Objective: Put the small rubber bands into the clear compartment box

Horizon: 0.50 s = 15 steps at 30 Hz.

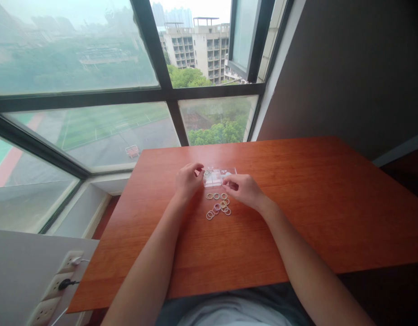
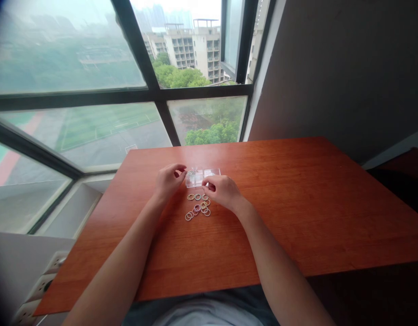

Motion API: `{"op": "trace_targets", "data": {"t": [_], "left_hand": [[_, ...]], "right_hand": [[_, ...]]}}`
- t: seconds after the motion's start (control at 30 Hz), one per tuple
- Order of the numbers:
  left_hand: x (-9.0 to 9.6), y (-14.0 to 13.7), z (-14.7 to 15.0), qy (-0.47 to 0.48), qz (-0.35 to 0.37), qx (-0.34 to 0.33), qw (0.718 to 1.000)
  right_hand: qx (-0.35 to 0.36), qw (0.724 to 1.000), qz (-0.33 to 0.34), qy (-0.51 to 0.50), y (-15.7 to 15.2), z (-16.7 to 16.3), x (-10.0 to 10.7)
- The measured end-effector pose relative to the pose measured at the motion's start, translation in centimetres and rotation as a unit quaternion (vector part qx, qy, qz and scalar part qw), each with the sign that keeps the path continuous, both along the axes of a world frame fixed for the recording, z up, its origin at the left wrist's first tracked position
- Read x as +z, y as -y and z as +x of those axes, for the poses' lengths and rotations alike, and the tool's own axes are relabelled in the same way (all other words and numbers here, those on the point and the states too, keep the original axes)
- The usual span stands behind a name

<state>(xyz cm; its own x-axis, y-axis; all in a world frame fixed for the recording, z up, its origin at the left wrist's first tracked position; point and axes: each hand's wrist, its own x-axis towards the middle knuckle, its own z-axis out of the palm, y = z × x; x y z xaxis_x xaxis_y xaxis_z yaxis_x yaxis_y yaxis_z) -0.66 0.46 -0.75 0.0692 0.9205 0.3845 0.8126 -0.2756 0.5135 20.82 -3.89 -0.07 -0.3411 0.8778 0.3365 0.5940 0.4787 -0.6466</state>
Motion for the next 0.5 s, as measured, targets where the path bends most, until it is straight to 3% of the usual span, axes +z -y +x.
{"op": "trace_targets", "data": {"t": [0.33, 0.5], "left_hand": [[-0.04, 0.07, -0.26, -0.002, -0.006, 0.002, 1.000], [0.10, 0.06, -0.34, 0.012, 0.008, -0.033, 0.999]], "right_hand": [[-0.003, 1.000, -0.007, 0.019, -0.15, 0.14, -0.10], [0.023, 0.995, -0.048, 0.080, 0.14, 0.36, -0.01]]}}
